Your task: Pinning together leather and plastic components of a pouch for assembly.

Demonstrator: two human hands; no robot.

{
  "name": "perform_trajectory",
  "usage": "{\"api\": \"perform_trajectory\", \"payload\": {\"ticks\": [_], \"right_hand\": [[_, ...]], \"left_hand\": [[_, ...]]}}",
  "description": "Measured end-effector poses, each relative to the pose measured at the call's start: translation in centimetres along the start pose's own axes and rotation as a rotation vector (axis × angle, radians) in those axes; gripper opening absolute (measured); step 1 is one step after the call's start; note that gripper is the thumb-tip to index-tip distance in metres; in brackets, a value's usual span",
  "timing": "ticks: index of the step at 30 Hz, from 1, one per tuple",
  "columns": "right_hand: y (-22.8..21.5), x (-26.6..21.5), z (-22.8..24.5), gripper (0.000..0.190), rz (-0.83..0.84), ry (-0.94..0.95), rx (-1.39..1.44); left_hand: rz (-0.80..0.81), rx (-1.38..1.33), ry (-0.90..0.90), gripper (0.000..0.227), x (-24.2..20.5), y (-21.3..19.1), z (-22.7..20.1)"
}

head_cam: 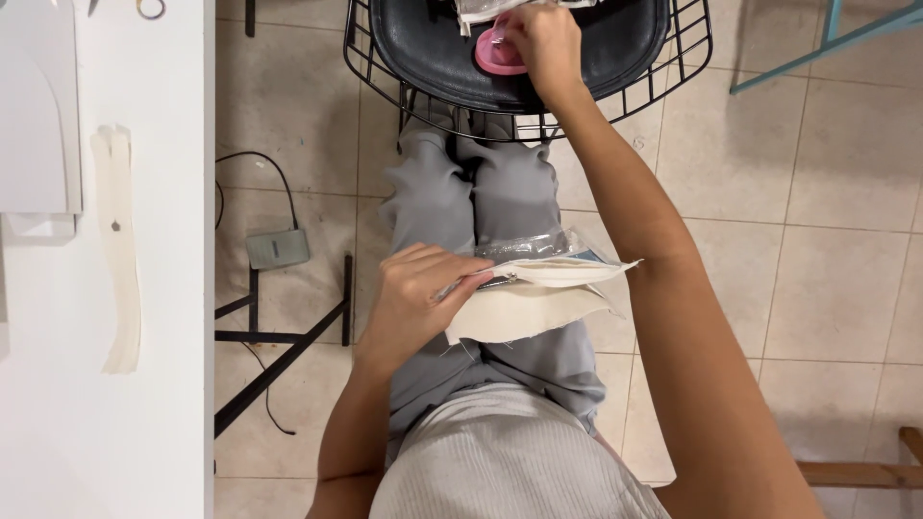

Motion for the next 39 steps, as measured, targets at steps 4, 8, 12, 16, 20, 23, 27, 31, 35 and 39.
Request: {"api": "perform_trajectory", "payload": {"ticks": [4,8,12,16,20,23,27,31,35,39], "right_hand": [[-2.7,-1.2,-2.8,0.006,-0.034,0.42,0.836],[-3.9,-3.4,-1.1,0.009,0.009,0.549,1.546],[-13.1,-6.4,4.3,0.022,0.002,0.293,1.464],[-24.9,-10.9,13.3,0.006,0.026,0.081,1.218],[-28.1,-15.7,21.5,0.013,0.144,0.045,0.776],[-26.8,-17.3,23.5,0.019,0.069,0.047,0.639],[-27.2,-17.9,24.3,0.017,-0.04,-0.024,0.559],[-26.6,-18.7,24.3,0.019,-0.107,0.006,0.474],[-27.0,-18.8,24.9,0.016,-0.186,-0.008,0.412],[-28.4,-18.6,25.5,0.013,-0.25,-0.048,0.34]], "left_hand": [[-0.01,-0.017,-0.009,0.004,-0.1,0.1,0.6],[-0.031,-0.027,0.003,0.004,0.0,0.1,0.7],[-0.019,-0.045,-0.012,0.009,0.1,0.5,1.2],[-0.036,-0.124,-0.065,0.007,0.1,0.4,1.6],[-0.083,-0.23,-0.029,0.008,0.7,0.1,1.7],[-0.072,-0.245,-0.045,0.007,0.5,0.9,2.8],[-0.069,-0.262,-0.039,0.006,0.4,1.1,2.9],[-0.043,-0.286,-0.075,0.006,0.3,1.1,2.7],[-0.027,-0.297,-0.054,0.008,0.4,1.0,2.2],[-0.017,-0.285,-0.065,0.008,0.5,1.0,2.0]]}}
Point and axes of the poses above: each hand's wrist, its own x-axis towards the middle knuckle, its own y-axis out of the palm, z = x × y, the point moved 10 cm from there along x, towards the middle knuckle, and after that the axes turned 15 degrees about z, right-handed, at the moved point
